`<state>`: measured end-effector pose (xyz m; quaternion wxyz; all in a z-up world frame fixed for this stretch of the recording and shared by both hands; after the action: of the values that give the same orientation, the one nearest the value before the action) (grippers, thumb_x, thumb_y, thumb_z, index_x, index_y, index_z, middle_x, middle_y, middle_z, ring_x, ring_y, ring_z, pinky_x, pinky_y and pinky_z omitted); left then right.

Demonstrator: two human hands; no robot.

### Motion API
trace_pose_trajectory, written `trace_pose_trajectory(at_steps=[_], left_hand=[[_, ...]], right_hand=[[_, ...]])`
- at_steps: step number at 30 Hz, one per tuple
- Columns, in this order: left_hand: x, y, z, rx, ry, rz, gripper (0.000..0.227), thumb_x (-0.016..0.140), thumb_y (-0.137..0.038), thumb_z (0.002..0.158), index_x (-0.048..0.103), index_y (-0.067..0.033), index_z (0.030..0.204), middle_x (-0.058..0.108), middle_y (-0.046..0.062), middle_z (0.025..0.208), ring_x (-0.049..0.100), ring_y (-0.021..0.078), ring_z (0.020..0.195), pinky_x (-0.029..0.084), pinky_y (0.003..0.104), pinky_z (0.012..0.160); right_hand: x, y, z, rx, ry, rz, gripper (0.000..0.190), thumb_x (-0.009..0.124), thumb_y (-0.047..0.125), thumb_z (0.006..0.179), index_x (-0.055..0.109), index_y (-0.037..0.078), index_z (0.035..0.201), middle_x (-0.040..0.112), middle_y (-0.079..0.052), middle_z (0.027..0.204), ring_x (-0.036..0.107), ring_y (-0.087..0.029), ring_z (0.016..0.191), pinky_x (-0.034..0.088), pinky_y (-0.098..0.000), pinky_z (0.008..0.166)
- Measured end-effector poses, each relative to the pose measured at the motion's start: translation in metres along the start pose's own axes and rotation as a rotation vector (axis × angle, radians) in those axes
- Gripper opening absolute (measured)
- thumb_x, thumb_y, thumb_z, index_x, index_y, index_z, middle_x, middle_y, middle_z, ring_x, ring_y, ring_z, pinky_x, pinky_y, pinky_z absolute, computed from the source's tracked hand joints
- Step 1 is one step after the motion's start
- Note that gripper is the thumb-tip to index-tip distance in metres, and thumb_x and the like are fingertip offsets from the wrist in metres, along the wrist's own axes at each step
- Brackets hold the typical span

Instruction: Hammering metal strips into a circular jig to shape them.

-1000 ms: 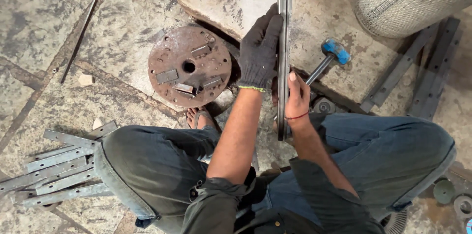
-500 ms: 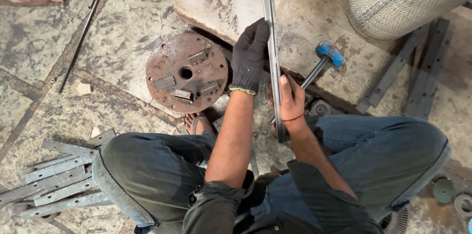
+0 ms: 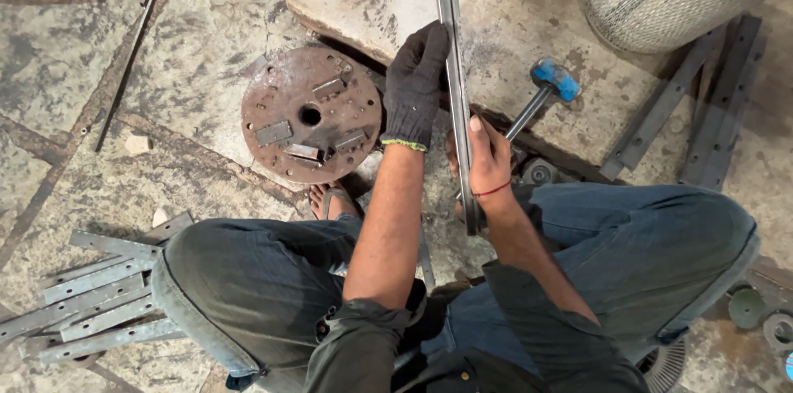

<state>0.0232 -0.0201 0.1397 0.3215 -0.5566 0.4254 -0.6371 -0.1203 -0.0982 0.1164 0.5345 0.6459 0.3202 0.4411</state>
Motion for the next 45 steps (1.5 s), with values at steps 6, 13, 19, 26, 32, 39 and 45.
trace_pose_trajectory(at_steps=[6, 13, 19, 26, 32, 39, 45], left_hand=[[-0.003, 0.002, 0.001, -0.075, -0.015, -0.033, 0.04, 0.075, -0.033, 0.096, 0.074, -0.0008, 0.12, 0.073, 0.0, 0.096, 0.061, 0.0059, 0.078, 0.052, 0.024, 0.068], [-0.015, 0.016, 0.008, -0.088, -0.088, -0.029, 0.039, 0.075, -0.033, 0.095, 0.075, -0.001, 0.117, 0.072, -0.001, 0.089, 0.058, 0.0058, 0.07, 0.047, 0.023, 0.059], [-0.028, 0.026, 0.013, -0.02, -0.033, -0.058, 0.038, 0.072, -0.035, 0.099, 0.075, -0.0012, 0.116, 0.071, -0.003, 0.089, 0.058, 0.0055, 0.073, 0.048, 0.024, 0.062], [-0.026, 0.022, 0.012, -0.028, -0.038, 0.018, 0.041, 0.069, -0.039, 0.1, 0.076, -0.0031, 0.118, 0.073, -0.002, 0.095, 0.061, 0.0069, 0.081, 0.051, 0.025, 0.07], [-0.022, 0.017, 0.008, -0.042, -0.046, 0.03, 0.042, 0.069, -0.039, 0.099, 0.075, -0.0024, 0.12, 0.074, 0.0, 0.096, 0.062, 0.008, 0.082, 0.052, 0.025, 0.071], [-0.023, 0.03, 0.013, 0.024, -0.027, -0.043, 0.041, 0.071, -0.035, 0.101, 0.073, -0.0011, 0.124, 0.076, 0.001, 0.108, 0.066, 0.0074, 0.095, 0.055, 0.024, 0.085], [-0.013, 0.01, 0.003, -0.103, -0.03, -0.006, 0.04, 0.069, -0.035, 0.099, 0.074, -0.0026, 0.121, 0.075, 0.001, 0.1, 0.065, 0.0086, 0.086, 0.055, 0.025, 0.075]], right_hand=[[-0.002, -0.006, 0.002, 0.018, 0.026, 0.026, 0.049, 0.049, 0.045, 0.11, 0.064, 0.0, 0.101, 0.063, -0.008, 0.074, 0.059, -0.014, 0.054, 0.046, -0.0279, 0.046], [-0.005, -0.007, 0.005, 0.12, 0.075, 0.01, 0.052, 0.052, 0.048, 0.108, 0.066, -0.001, 0.107, 0.066, -0.009, 0.076, 0.062, -0.014, 0.056, 0.048, -0.0289, 0.049], [-0.004, -0.012, 0.007, 0.185, 0.165, 0.037, 0.055, 0.056, 0.051, 0.104, 0.063, -0.001, 0.12, 0.069, -0.01, 0.081, 0.064, -0.015, 0.058, 0.053, -0.0312, 0.05], [0.0, 0.001, 0.007, 0.163, 0.14, -0.062, 0.056, 0.057, 0.053, 0.102, 0.066, 0.0, 0.116, 0.069, -0.009, 0.076, 0.063, -0.014, 0.053, 0.051, -0.0301, 0.047], [-0.002, 0.0, 0.006, 0.187, 0.08, -0.074, 0.056, 0.057, 0.054, 0.102, 0.068, 0.001, 0.112, 0.067, -0.007, 0.075, 0.062, -0.013, 0.054, 0.05, -0.029, 0.046], [-0.006, -0.009, 0.009, 0.152, 0.099, -0.047, 0.055, 0.058, 0.054, 0.101, 0.067, 0.001, 0.113, 0.067, -0.007, 0.074, 0.062, -0.013, 0.053, 0.05, -0.029, 0.046], [-0.012, -0.018, 0.009, 0.196, 0.042, -0.013, 0.05, 0.06, 0.049, 0.1, 0.066, 0.001, 0.116, 0.067, -0.008, 0.074, 0.062, -0.014, 0.052, 0.051, -0.03, 0.046]])
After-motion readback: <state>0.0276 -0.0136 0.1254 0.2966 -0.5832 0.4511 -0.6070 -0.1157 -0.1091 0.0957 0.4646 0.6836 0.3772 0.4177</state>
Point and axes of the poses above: each hand's wrist, its own z-axis towards the middle knuckle, its own x-axis out of the palm, y = z × x, the point moved 3 cm from there along z, towards the middle knuckle
